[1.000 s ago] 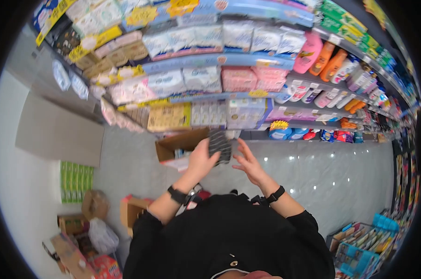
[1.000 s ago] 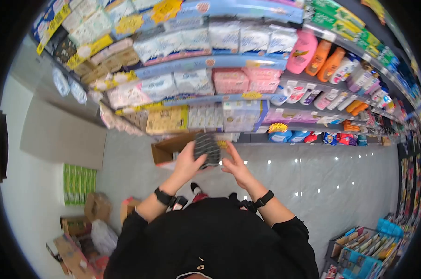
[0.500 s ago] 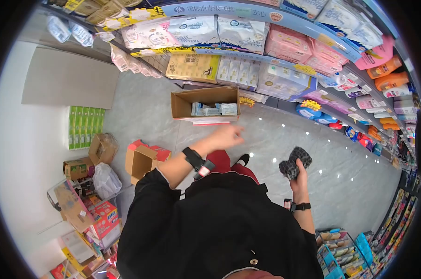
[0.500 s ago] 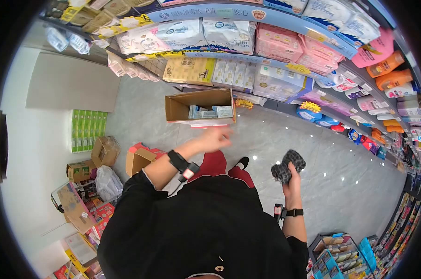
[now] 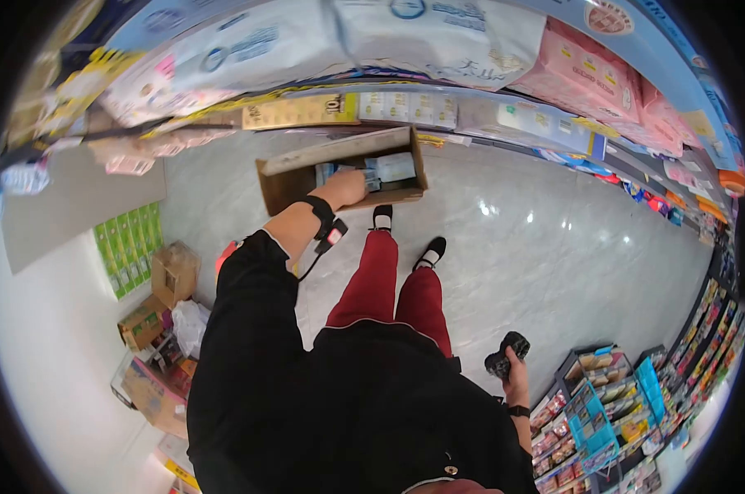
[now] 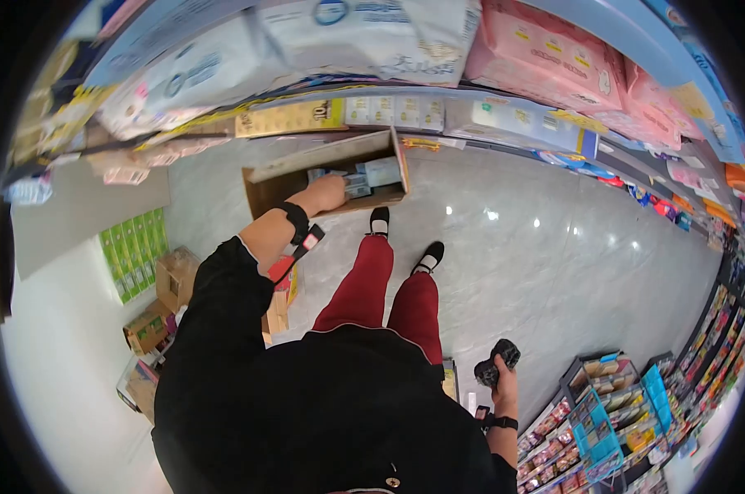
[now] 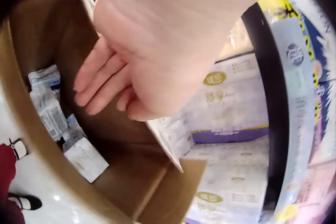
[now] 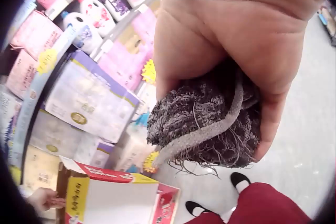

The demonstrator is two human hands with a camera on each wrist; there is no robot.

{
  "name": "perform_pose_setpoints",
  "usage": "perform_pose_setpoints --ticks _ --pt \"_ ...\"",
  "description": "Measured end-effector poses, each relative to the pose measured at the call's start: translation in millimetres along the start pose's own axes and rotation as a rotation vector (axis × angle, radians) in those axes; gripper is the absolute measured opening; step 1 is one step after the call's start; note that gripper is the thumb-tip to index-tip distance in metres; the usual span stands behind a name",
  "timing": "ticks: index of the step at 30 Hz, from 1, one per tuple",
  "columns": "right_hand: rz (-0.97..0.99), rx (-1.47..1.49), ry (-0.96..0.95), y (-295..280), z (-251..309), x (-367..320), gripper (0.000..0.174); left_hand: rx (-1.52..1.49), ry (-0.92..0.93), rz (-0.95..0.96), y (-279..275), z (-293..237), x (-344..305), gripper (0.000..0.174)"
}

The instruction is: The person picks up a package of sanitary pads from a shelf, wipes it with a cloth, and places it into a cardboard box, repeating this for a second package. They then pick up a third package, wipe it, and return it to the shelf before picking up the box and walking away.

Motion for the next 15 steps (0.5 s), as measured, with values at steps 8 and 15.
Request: perform_pose_setpoints --ticks 8,15 --pt "-0.055 0.131 -0.007 6 -44 -22 0.028 0.087 0.078 0.168 -10 -56 36 0.064" --pt "-0.058 0.198 0.032 19 -46 -32 0.030 -0.157 0.340 -0.067 95 -12 131 0.054"
Point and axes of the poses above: each hand's wrist, its own x-axis towards the middle knuckle, its own y-axis out of the palm, z = x × y, the point moved 1 cm from there along x, towards the middle knuckle, and after that the axes turned 5 degrees about y, right-handed, at the moved point
